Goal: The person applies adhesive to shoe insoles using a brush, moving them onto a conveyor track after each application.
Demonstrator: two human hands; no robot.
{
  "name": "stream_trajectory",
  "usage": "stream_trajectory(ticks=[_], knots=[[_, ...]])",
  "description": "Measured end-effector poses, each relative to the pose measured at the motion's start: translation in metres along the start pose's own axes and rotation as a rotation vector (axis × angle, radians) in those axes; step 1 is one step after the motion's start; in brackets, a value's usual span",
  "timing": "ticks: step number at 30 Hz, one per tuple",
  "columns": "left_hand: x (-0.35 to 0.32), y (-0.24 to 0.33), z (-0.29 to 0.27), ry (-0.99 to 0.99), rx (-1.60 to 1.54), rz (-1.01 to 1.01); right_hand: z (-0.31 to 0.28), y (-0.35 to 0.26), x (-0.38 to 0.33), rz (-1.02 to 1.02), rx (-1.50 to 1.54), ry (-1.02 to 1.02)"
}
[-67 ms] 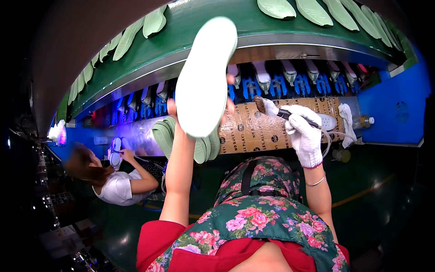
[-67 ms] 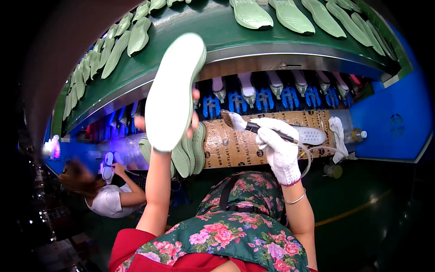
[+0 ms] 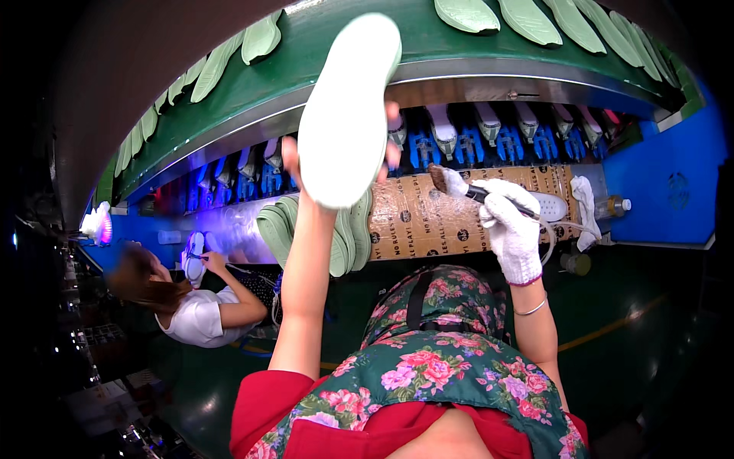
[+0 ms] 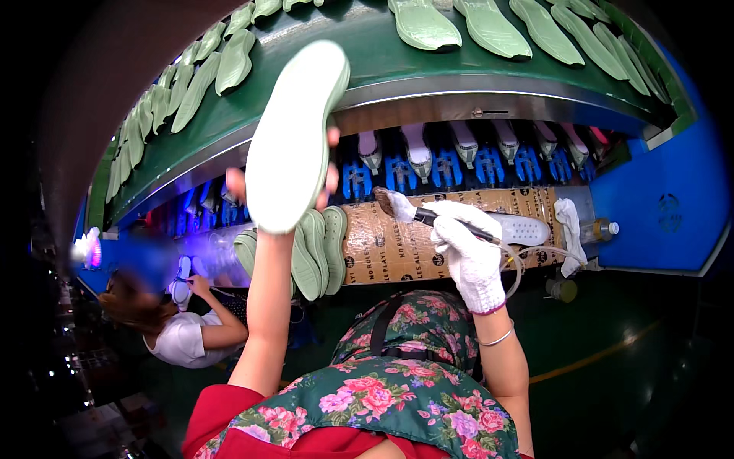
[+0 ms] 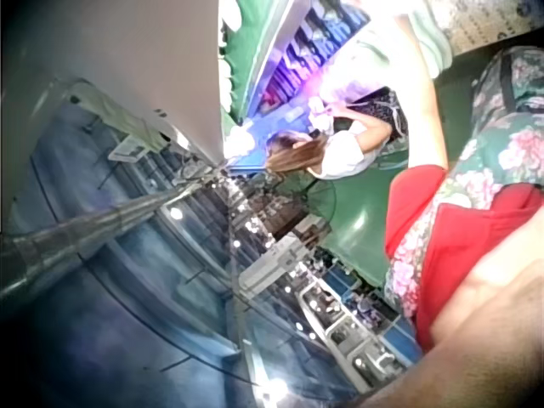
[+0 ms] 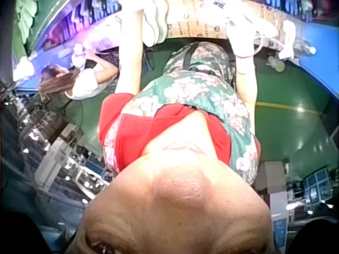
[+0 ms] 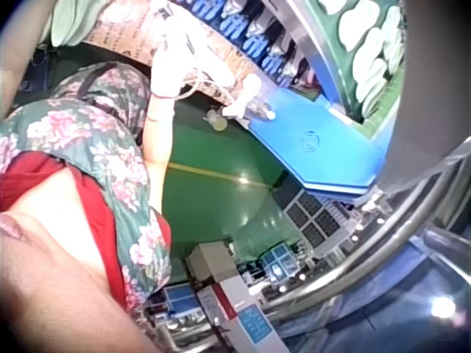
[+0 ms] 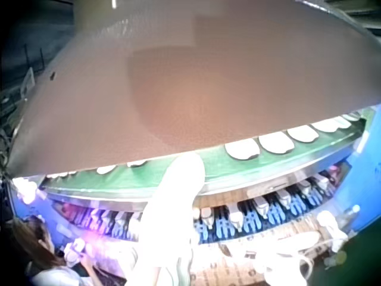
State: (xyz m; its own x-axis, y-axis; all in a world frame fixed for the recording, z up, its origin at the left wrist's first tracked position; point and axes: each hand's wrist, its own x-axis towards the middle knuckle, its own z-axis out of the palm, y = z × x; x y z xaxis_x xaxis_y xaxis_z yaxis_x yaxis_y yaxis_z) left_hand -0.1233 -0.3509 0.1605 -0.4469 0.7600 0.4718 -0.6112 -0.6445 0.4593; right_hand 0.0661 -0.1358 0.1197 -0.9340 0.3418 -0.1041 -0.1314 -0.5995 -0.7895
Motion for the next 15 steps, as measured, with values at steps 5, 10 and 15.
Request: stream_trajectory(ticks=[5,10,15], knots=[[0.080,-0.003,-0.040,0.465,-0.438,0.187,-0.003,0.033,0.004,0.033,-0.150,0.050],[0.071,-0.012,-0.008,0.547,-0.081,-0.045,-0.018,0.052,0.002,0.091,-0.162,0.157],[0.054,0.109,-0.070,1.070,1.674,0.285,-0.022,0.055,-0.001,0.133,-0.155,0.226]])
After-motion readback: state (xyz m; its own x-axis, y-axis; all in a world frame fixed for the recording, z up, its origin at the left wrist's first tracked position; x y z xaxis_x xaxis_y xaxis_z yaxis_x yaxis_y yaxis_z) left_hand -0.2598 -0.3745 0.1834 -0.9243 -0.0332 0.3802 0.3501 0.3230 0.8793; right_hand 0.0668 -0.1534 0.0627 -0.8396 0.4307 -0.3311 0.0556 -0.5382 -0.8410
